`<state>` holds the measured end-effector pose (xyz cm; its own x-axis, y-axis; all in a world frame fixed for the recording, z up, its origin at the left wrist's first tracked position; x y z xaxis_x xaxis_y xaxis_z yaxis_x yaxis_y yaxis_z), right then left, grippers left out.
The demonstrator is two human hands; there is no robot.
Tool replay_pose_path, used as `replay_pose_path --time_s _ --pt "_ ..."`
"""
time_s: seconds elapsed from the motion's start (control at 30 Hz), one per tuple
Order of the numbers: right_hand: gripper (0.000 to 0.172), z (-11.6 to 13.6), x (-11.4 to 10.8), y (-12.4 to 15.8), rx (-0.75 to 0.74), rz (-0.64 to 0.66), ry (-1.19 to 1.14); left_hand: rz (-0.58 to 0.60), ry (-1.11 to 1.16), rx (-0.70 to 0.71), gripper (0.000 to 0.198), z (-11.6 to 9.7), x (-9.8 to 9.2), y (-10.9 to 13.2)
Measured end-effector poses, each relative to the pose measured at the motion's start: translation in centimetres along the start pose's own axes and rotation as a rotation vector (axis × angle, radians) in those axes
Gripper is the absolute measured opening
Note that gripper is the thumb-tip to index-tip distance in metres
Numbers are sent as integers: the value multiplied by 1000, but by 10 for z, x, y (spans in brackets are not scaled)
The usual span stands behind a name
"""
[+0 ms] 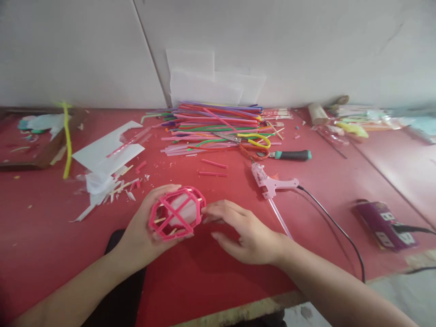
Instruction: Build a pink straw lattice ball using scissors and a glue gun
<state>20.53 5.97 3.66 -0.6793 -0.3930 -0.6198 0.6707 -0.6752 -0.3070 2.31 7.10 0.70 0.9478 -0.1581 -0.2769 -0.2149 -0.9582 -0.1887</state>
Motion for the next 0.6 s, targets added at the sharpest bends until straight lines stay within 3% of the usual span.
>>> replay_pose_path --time_s 0.13,0.2,0.27,0.33,0.4,0.53,0.6 --pt "34 1 -9 -3 -18 -59 144 7 -44 15 75 -1 3 0" --pt "27 -2 -30 2 -7 -144 340 12 -58 26 76 -1 3 0" --pt "22 -21 -67 17 149 -252 549 27 -73 41 76 -1 4 0" --pt "28 -50 -103 39 348 -262 727 42 -81 57 78 -2 5 1" --pt "40 -78 -124 59 427 -150 881 47 -79 66 80 -3 5 2" --pt "63 -110 -132 78 427 -84 872 28 -59 63 76 -6 2 1" --pt "62 -111 -128 76 414 -109 839 3 -19 40 70 -6 0 0"
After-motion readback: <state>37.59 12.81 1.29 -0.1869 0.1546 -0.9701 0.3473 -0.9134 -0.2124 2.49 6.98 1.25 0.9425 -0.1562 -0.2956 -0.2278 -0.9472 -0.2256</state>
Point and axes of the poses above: each hand's wrist, its own y-axis away from the middle knuckle, its own x-axis out of the palm, z = x × y, the point moved 8 cm from there along -y, towards the middle knuckle, and after that the axes turned 5 degrees about y, right-handed, at the moved point
